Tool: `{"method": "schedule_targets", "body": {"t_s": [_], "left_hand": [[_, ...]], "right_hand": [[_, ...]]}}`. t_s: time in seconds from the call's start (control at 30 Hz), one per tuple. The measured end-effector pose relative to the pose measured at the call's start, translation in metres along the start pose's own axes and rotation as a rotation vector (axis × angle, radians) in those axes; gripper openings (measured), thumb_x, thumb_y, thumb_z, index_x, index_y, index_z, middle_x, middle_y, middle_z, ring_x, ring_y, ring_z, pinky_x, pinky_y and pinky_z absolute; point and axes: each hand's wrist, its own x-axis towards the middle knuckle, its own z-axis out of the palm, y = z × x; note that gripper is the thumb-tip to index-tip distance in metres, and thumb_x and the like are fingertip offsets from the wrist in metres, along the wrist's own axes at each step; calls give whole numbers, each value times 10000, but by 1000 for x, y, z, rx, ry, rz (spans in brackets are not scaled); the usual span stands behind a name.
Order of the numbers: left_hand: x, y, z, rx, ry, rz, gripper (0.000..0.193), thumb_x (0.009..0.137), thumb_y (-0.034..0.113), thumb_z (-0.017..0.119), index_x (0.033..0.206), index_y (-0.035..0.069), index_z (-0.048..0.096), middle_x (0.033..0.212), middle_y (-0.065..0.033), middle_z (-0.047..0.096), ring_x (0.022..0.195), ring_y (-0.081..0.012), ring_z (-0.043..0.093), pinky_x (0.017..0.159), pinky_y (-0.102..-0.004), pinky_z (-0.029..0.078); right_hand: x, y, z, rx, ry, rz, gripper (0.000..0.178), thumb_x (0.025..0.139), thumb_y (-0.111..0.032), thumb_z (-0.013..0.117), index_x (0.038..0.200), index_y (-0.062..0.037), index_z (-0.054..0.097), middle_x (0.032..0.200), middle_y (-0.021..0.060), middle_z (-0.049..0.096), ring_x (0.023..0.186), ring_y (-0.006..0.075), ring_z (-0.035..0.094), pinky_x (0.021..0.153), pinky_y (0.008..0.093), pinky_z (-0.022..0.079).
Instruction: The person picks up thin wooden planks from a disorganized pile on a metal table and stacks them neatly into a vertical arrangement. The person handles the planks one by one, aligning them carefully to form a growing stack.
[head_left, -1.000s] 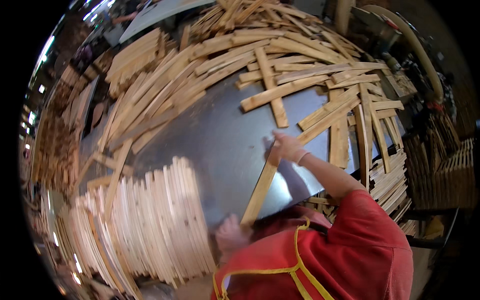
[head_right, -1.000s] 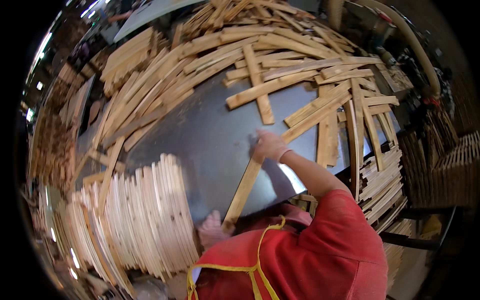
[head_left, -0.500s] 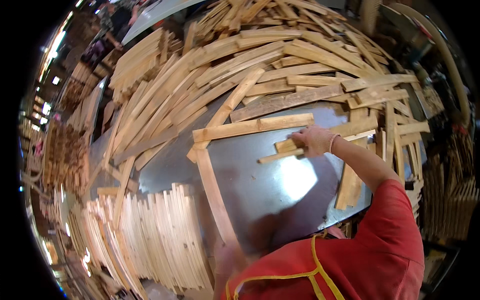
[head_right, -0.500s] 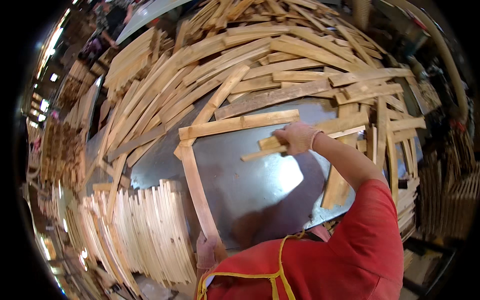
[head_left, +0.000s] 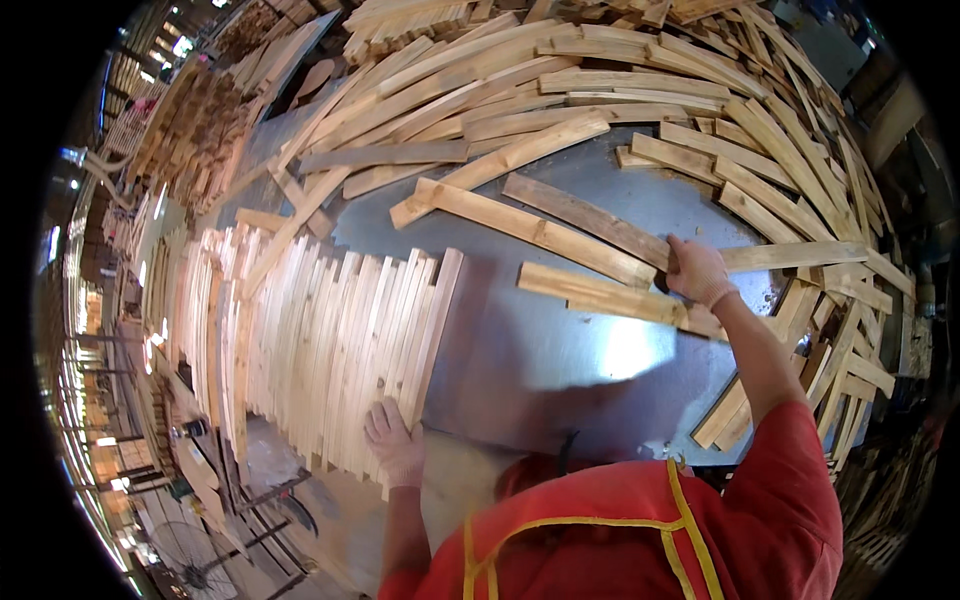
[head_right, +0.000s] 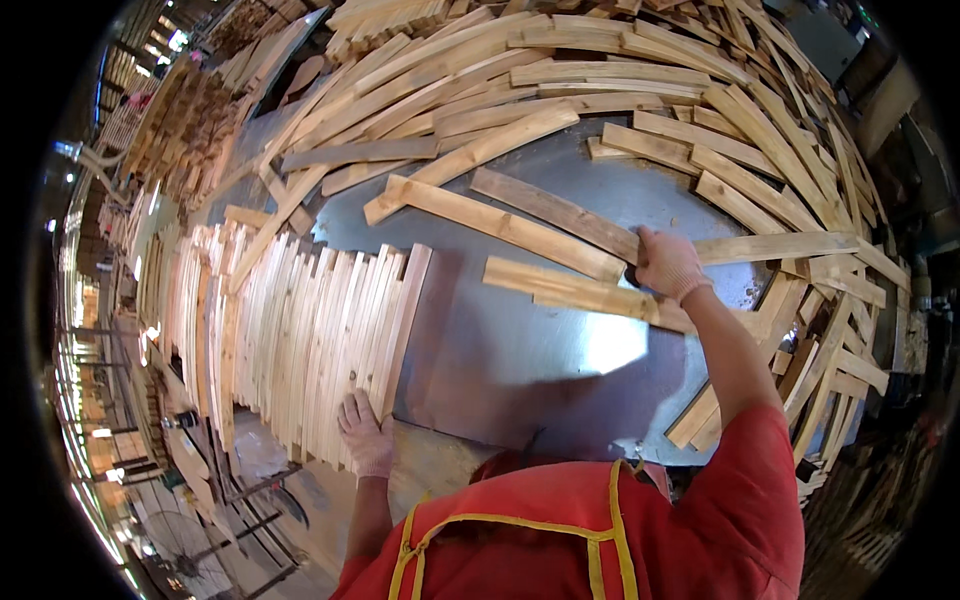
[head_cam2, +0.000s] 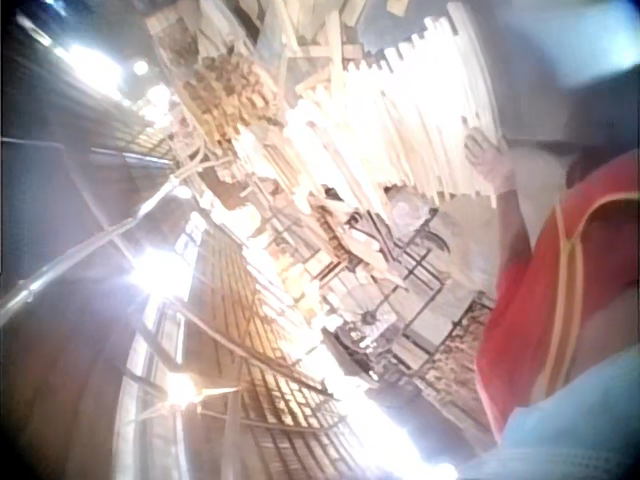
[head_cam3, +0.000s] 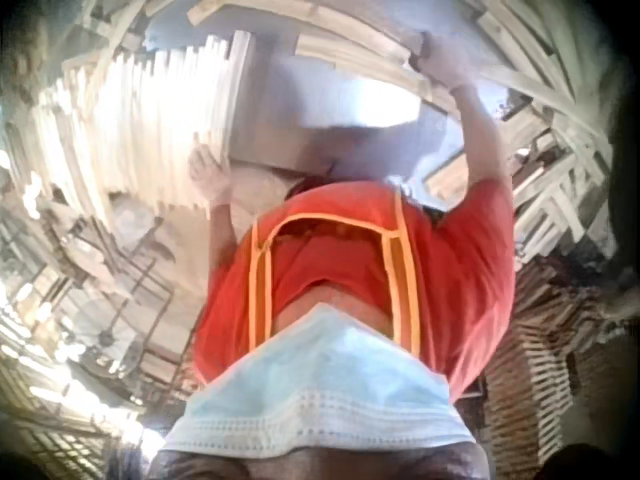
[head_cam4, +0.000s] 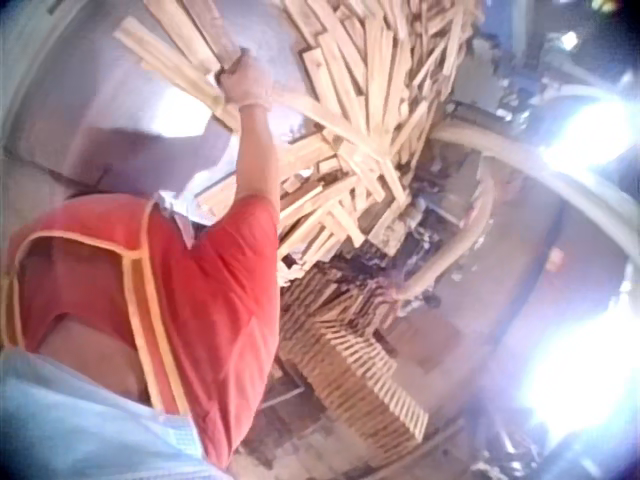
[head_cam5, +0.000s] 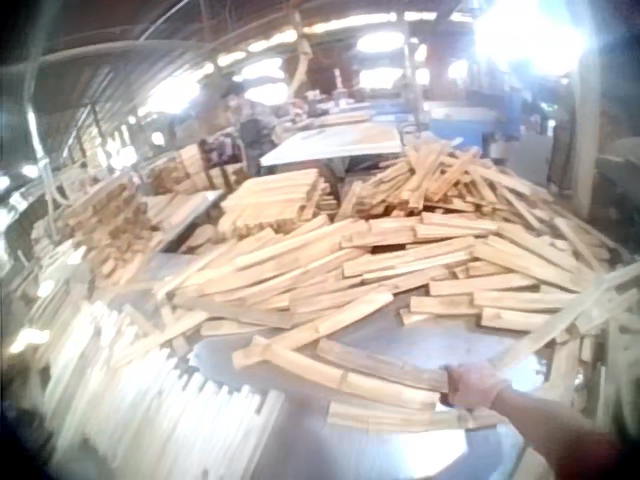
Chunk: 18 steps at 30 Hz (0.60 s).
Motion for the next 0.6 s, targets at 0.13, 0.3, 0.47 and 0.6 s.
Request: {"method": "schedule_targets", "body": {"t_s": [0.13,0.3,0.47,0.6], "left_hand": [[4,-1,6,41,9,8,943,888,362,808,1668,85,357,1650,-224,413,1520,-471,378,1253,-598,324],[1,4,-10,-59,71,169,859,906,413,783,1603,31,458,1611,-226,468,1450,-443,472,1229,-585,359],[7,101,-55,-788,-228,246,747,921,372,767,1518,-7,527,1417,-240,632,1275,-405,627,1100,-501,486],[50,121,-19,-1289,-394,-165,586,913,248,742,1400,-34,578,1161,-205,716,1024,-341,718,920,-444,571]], "right_hand": [[-89,-23,11,157,121,110,762,761,-250,816,1456,-29,598,1151,260,738,1080,418,726,923,473,592],[-193,-73,55,992,-14,81,726,847,-131,773,1521,0,535,1317,167,732,1181,297,734,1042,397,573],[-218,-231,151,1511,-218,45,786,889,-220,805,1571,-5,479,1360,183,708,1229,315,705,1076,409,545],[-194,-313,135,857,-378,-257,956,892,-488,777,1609,2,378,1335,382,645,1247,519,637,1104,506,505]]}}
